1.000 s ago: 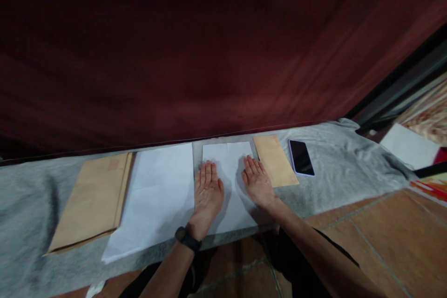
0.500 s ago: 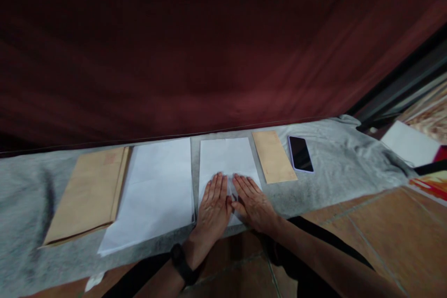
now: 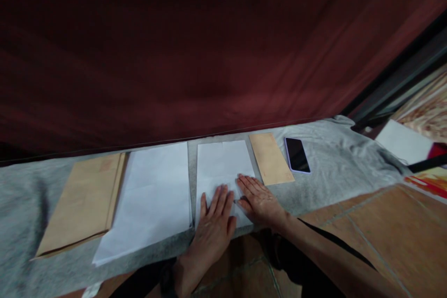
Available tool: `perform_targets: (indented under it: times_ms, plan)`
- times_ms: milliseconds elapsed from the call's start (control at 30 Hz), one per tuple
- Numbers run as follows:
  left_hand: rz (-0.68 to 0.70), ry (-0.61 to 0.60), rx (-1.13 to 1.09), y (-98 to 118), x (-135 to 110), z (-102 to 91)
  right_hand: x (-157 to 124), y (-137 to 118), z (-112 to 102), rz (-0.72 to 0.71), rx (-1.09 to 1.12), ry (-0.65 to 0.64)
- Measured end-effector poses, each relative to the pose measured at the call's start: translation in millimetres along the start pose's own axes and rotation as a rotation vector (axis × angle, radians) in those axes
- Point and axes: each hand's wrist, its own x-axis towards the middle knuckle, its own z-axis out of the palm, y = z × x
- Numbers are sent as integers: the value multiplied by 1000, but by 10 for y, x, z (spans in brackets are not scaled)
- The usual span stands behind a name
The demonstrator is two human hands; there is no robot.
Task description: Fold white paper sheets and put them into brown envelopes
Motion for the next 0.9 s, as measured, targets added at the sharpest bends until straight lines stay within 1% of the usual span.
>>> perform_targets:
  times_ms: [67,100,200,300,433,600,667,833,900]
  plan:
    - [94,-105,-31,24,-7,-110,20,57,-25,-10,16,-28]
    - [113,-152,-45,24,-5,-163,32,86,-46,-21,29,-48]
    - [102,-251,-69,-1,-1,-291,69,167,-137,-40,87,-112]
    - [92,-292,-70,-5,-35,-346,98,232,-237,-27,159,-178]
    - [91,-317,-75,-15,-93,-349,108,320,-318,-16,239,-234]
    - [105,-314,-140,-156,-66,-414,54,435,-366,-9,324,-263]
    - [111,-306,-133,-185,-63,-447,21,458,-396,-12,351,-283]
    - [125,-260,-57,-107,-93,-458,-34,460,-476,-50,381,-325]
    - [115,-268,-55,-97,-72,-456,-46,462,-498,-63,380,-340]
